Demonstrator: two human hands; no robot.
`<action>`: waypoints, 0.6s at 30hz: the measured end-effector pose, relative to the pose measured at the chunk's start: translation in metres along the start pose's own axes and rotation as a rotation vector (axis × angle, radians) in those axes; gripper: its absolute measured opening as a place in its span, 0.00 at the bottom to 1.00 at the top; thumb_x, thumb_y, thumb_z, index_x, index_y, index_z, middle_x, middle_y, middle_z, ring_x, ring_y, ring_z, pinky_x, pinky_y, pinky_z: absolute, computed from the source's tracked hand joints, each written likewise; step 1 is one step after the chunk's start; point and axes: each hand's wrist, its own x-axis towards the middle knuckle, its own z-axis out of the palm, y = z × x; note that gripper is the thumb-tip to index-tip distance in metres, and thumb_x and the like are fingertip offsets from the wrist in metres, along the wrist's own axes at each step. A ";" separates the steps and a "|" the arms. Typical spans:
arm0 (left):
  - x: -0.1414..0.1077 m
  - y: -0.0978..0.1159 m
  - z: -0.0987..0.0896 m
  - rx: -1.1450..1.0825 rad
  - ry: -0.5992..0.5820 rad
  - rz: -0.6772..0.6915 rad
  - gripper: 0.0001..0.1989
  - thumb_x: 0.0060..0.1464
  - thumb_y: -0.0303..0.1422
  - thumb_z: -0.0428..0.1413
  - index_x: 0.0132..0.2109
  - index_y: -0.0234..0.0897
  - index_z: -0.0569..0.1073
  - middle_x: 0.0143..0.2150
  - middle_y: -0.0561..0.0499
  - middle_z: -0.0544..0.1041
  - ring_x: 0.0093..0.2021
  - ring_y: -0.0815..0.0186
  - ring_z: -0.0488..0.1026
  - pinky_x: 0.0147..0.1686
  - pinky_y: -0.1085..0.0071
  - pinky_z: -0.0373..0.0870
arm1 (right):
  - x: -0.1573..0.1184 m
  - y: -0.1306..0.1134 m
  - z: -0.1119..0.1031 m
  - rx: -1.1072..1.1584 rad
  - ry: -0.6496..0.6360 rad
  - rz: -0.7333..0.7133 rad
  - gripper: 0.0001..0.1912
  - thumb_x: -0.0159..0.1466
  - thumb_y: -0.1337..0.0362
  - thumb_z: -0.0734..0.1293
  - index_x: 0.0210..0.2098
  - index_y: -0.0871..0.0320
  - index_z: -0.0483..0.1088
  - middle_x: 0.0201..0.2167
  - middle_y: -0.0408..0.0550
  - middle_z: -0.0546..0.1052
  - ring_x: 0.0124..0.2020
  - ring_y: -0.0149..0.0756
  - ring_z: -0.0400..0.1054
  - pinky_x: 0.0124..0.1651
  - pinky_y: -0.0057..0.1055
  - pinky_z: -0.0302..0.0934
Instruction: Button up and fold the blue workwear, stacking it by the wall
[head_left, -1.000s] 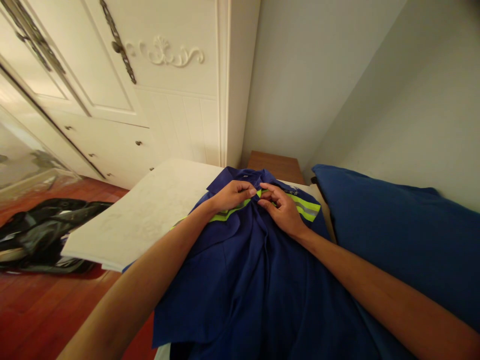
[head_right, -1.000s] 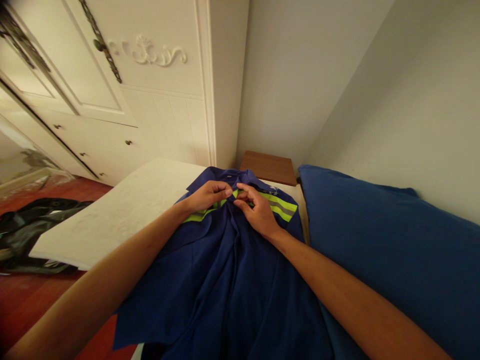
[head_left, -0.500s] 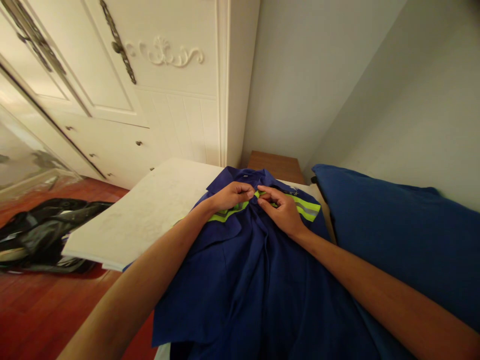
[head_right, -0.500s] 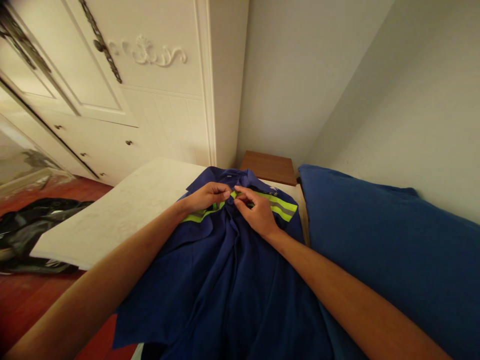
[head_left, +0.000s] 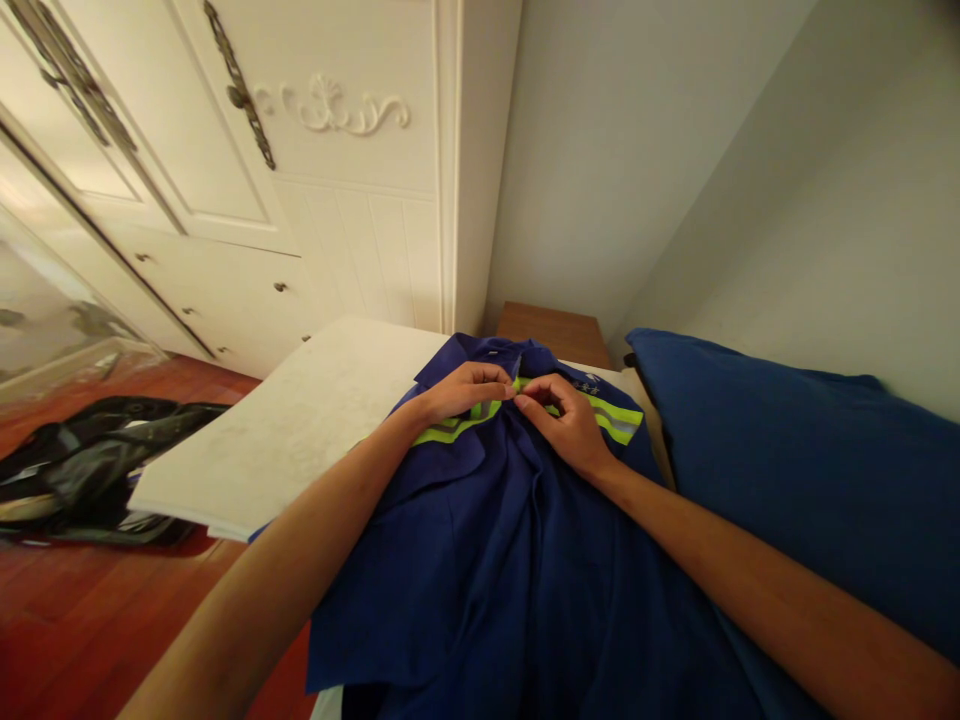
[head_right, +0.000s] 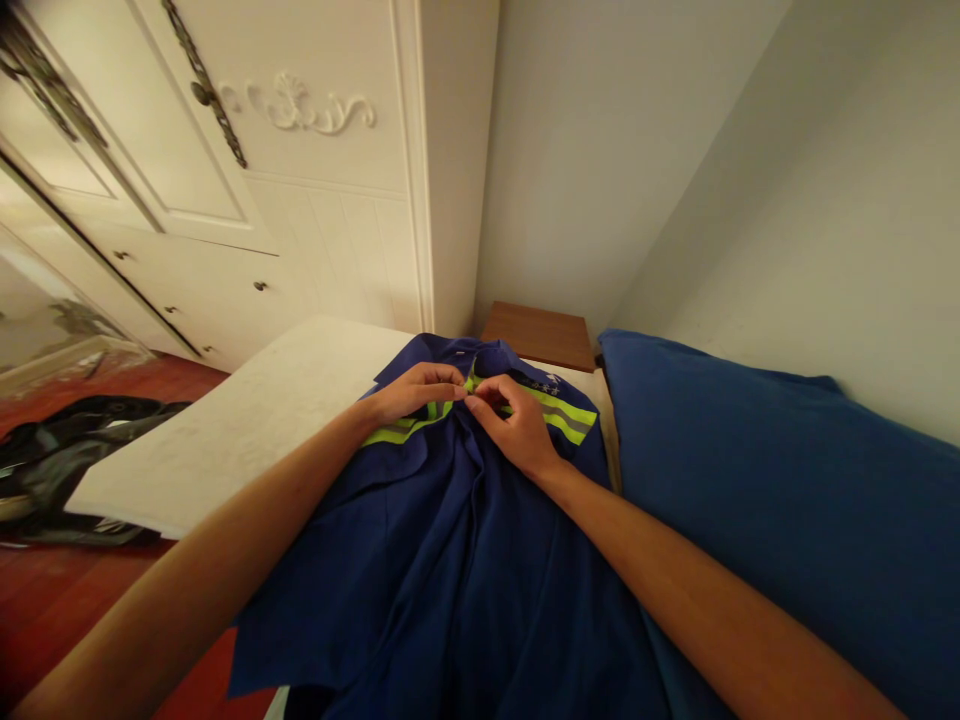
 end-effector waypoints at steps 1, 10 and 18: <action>0.001 -0.001 0.000 -0.002 0.012 0.007 0.13 0.48 0.42 0.61 0.30 0.35 0.75 0.28 0.54 0.72 0.30 0.70 0.66 0.33 0.73 0.62 | 0.000 -0.001 0.000 -0.015 0.008 -0.025 0.13 0.64 0.53 0.69 0.34 0.58 0.70 0.32 0.45 0.75 0.33 0.32 0.69 0.38 0.29 0.66; 0.007 -0.015 -0.004 0.071 0.075 -0.081 0.13 0.46 0.40 0.57 0.29 0.34 0.79 0.26 0.52 0.75 0.29 0.68 0.68 0.31 0.73 0.63 | 0.000 0.004 0.001 -0.145 -0.054 -0.250 0.06 0.67 0.61 0.69 0.38 0.57 0.75 0.34 0.47 0.77 0.35 0.33 0.71 0.41 0.30 0.67; 0.004 -0.015 -0.004 0.091 0.119 -0.085 0.13 0.48 0.40 0.56 0.27 0.34 0.78 0.25 0.52 0.75 0.28 0.68 0.68 0.27 0.74 0.62 | -0.001 0.007 0.002 -0.194 -0.107 -0.237 0.04 0.66 0.64 0.68 0.37 0.59 0.71 0.34 0.47 0.74 0.33 0.32 0.68 0.39 0.28 0.65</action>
